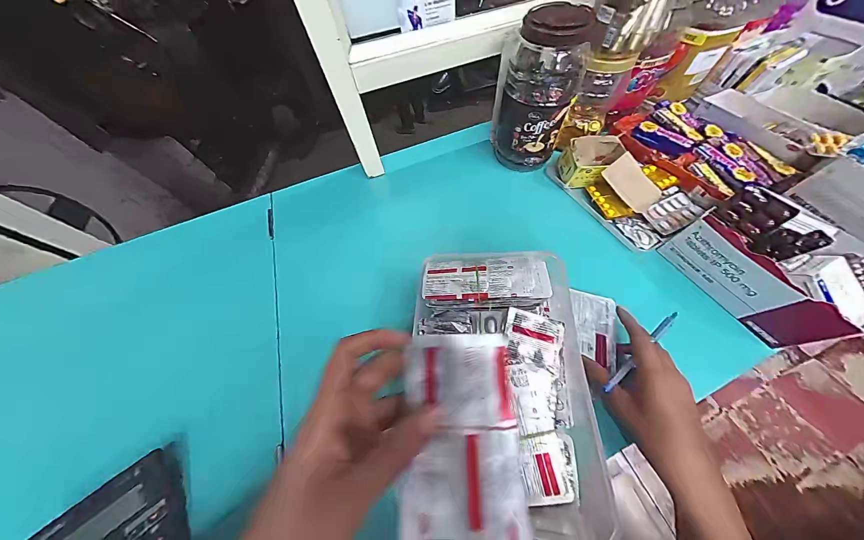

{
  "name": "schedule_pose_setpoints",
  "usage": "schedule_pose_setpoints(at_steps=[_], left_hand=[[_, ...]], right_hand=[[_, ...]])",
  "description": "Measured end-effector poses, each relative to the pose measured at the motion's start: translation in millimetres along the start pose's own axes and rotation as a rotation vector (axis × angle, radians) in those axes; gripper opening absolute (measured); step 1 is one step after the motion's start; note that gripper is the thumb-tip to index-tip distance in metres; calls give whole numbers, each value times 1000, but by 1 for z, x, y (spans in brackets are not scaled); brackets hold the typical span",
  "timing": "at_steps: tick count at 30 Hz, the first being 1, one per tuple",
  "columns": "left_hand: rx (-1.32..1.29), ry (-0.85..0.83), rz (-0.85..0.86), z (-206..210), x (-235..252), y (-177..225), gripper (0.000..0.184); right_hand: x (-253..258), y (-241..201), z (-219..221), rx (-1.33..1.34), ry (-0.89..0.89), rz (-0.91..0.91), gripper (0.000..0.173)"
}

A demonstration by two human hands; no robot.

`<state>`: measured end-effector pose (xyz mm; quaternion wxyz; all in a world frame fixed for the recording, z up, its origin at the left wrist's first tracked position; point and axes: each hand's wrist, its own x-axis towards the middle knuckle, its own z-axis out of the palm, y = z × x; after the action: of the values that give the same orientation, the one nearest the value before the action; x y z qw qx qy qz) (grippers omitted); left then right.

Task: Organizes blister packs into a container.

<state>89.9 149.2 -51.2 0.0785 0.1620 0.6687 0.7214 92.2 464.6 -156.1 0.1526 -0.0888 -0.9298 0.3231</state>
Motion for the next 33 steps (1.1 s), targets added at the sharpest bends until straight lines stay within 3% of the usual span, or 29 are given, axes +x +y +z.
schedule_pose_setpoints(at_steps=[2,6,9,12,15,17,20,23,26,29,31,33], left_hand=[[227,-27,100,26,22,-22,62],[1079,-24,358,33,31,-46,51],[1253,-119,402,33,23,-52,55],[1111,-203,381,38,15,-54,54],[964,40,375,22,18,-46,48],[800,187,260,1,16,-44,54],[338,115,-71,-16,3,-56,70],[-1,100,-301,-3,-6,-67,61],[-106,171,-358,13,-6,-66,56],[-223,220,-238,13,-1,-69,59],[-321,236,-218,7,6,-63,58],[-322,245,-221,-7,9,-48,56]], right_hand=[[5,8,-5,150,-8,53,79],[6,23,-27,552,18,117,66],[-4,11,-68,563,156,-16,59],[-11,-31,-102,627,300,-151,55],[-24,-75,-93,735,170,-242,46],[-33,-95,-62,711,30,-262,33],[-42,-118,-27,430,-84,-301,13],[-46,-133,-18,3,-141,-388,13],[-44,-118,-28,3,11,-384,22],[-36,-67,-35,136,246,-242,24],[-36,-32,-17,179,262,-137,24],[-47,-22,8,204,166,-59,26]])
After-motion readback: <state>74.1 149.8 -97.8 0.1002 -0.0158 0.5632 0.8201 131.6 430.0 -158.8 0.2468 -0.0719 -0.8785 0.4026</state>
